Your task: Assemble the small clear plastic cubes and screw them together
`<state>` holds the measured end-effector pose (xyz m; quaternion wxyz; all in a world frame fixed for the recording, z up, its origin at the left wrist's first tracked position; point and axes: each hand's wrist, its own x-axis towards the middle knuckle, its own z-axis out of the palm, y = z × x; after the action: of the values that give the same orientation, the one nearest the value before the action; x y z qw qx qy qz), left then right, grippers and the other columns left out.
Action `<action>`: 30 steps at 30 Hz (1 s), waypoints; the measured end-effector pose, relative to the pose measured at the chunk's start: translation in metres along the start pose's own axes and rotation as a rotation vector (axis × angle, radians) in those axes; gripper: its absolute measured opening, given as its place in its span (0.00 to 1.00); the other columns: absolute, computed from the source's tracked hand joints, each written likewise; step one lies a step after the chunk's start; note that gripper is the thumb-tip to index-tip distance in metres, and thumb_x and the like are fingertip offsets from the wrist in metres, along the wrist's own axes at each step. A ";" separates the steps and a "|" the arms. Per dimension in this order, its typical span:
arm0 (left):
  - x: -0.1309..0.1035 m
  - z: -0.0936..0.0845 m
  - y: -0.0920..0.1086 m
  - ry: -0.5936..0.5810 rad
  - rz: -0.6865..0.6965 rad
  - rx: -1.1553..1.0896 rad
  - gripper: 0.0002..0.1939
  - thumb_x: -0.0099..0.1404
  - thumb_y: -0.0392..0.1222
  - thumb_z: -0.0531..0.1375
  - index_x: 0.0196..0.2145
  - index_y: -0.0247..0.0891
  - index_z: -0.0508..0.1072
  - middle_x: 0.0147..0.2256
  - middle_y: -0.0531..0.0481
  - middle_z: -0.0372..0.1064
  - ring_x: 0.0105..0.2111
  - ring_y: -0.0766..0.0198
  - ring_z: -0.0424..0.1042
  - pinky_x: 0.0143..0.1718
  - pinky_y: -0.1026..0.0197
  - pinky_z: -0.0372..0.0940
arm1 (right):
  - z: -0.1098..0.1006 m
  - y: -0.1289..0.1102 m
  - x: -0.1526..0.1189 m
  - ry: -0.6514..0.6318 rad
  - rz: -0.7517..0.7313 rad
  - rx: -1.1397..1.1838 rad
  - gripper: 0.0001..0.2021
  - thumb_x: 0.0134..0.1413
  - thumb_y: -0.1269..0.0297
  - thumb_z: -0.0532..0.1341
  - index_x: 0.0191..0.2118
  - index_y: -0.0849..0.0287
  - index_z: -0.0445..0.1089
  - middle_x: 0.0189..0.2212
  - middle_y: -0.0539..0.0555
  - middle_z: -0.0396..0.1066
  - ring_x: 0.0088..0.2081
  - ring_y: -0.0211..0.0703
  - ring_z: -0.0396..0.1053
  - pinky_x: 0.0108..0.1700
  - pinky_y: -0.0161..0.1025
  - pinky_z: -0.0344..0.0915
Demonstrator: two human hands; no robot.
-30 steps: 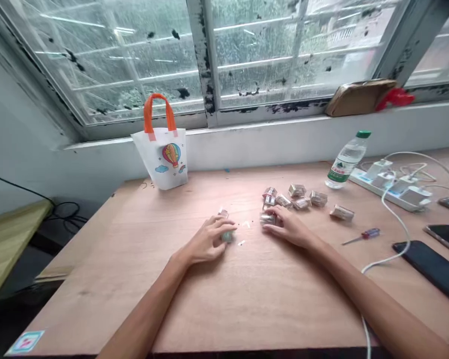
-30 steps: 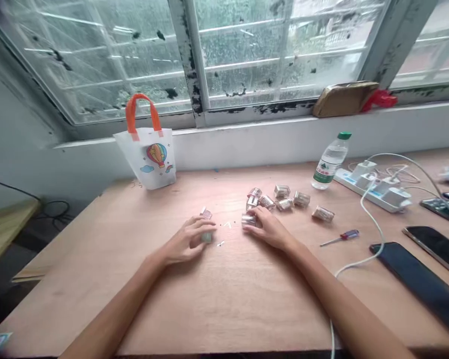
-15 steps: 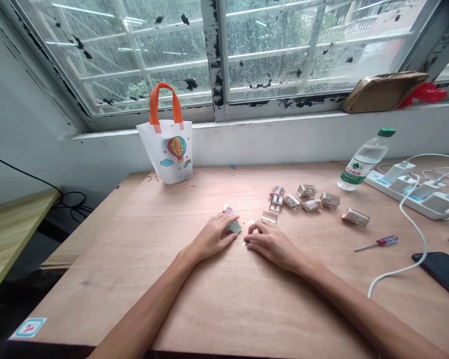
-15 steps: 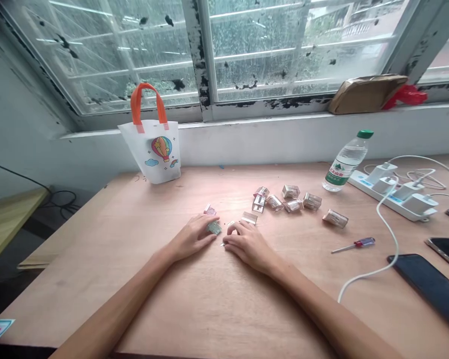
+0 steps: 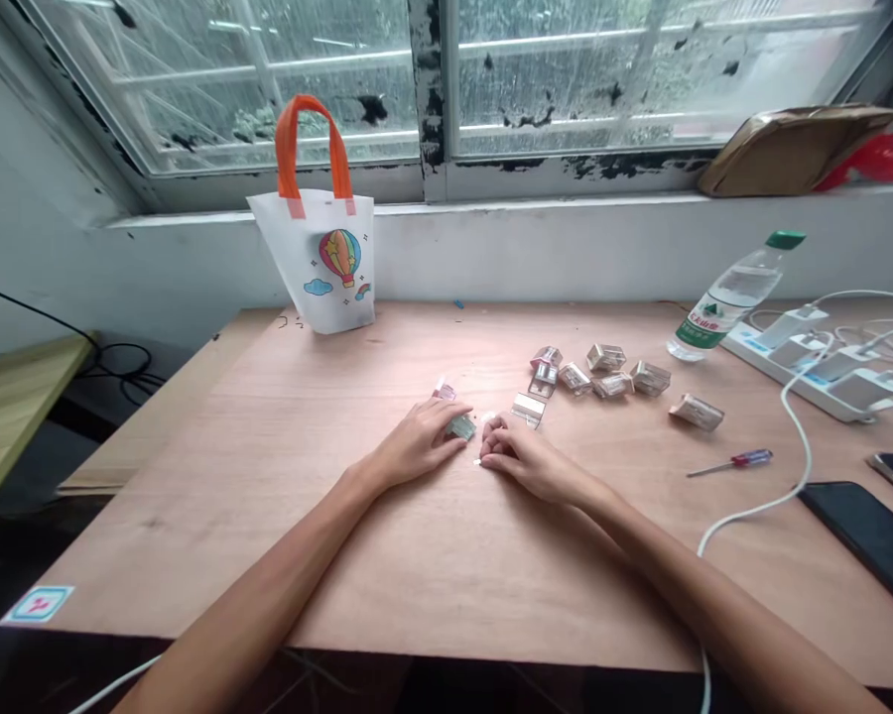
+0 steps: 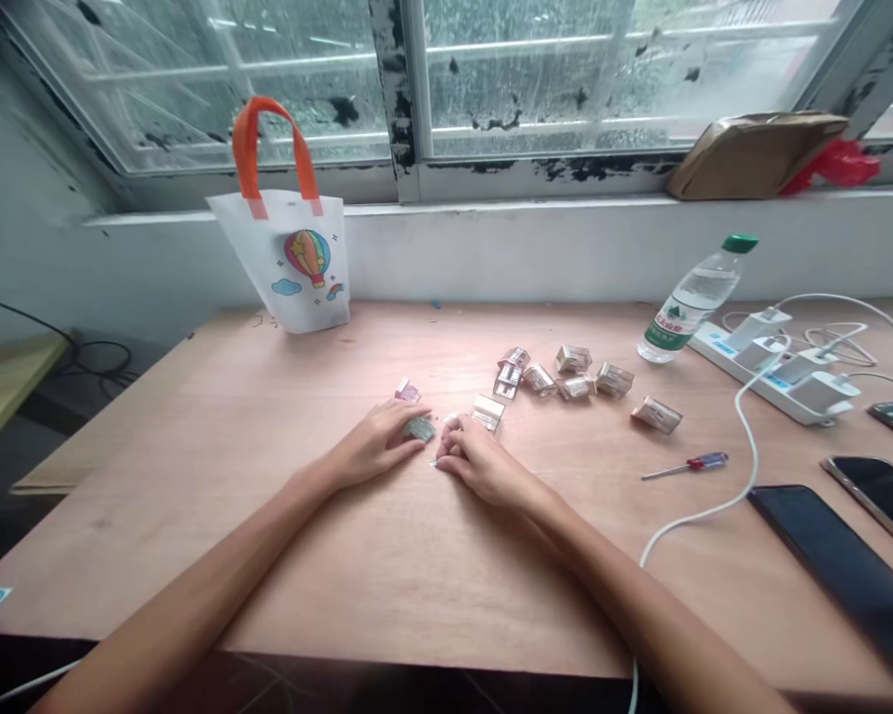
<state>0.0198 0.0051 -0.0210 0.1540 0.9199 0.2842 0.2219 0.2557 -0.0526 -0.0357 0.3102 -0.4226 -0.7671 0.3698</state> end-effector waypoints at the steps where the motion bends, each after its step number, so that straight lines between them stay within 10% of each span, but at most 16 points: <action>1: 0.000 0.000 0.000 -0.002 0.001 0.002 0.23 0.71 0.43 0.62 0.61 0.42 0.67 0.57 0.42 0.72 0.60 0.50 0.69 0.62 0.46 0.62 | 0.000 0.002 0.000 0.014 -0.010 -0.017 0.05 0.65 0.68 0.61 0.36 0.57 0.71 0.44 0.55 0.68 0.45 0.46 0.68 0.50 0.45 0.67; 10: -0.001 -0.002 0.007 0.016 0.011 0.076 0.30 0.71 0.44 0.62 0.67 0.41 0.59 0.67 0.36 0.58 0.68 0.47 0.58 0.66 0.42 0.59 | -0.003 0.021 0.000 0.209 -0.081 -0.164 0.06 0.68 0.68 0.57 0.40 0.57 0.71 0.41 0.57 0.69 0.43 0.46 0.69 0.47 0.45 0.67; 15: 0.001 0.002 0.019 -0.008 0.132 0.167 0.10 0.73 0.45 0.60 0.50 0.44 0.75 0.67 0.43 0.59 0.68 0.49 0.56 0.67 0.42 0.56 | -0.002 0.020 -0.004 0.200 -0.113 -0.189 0.06 0.68 0.68 0.58 0.42 0.57 0.73 0.42 0.57 0.70 0.43 0.46 0.70 0.46 0.44 0.68; 30: 0.029 -0.006 0.014 -0.272 0.074 0.023 0.06 0.69 0.45 0.64 0.44 0.50 0.80 0.64 0.47 0.61 0.68 0.47 0.54 0.67 0.35 0.51 | -0.004 0.019 -0.004 0.277 -0.058 -0.185 0.08 0.66 0.68 0.57 0.39 0.57 0.74 0.40 0.57 0.72 0.41 0.46 0.71 0.44 0.44 0.68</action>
<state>0.0448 0.0122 -0.0003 0.1724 0.9530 0.2292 0.0977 0.2688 -0.0477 -0.0495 0.3833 -0.4740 -0.7596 0.2267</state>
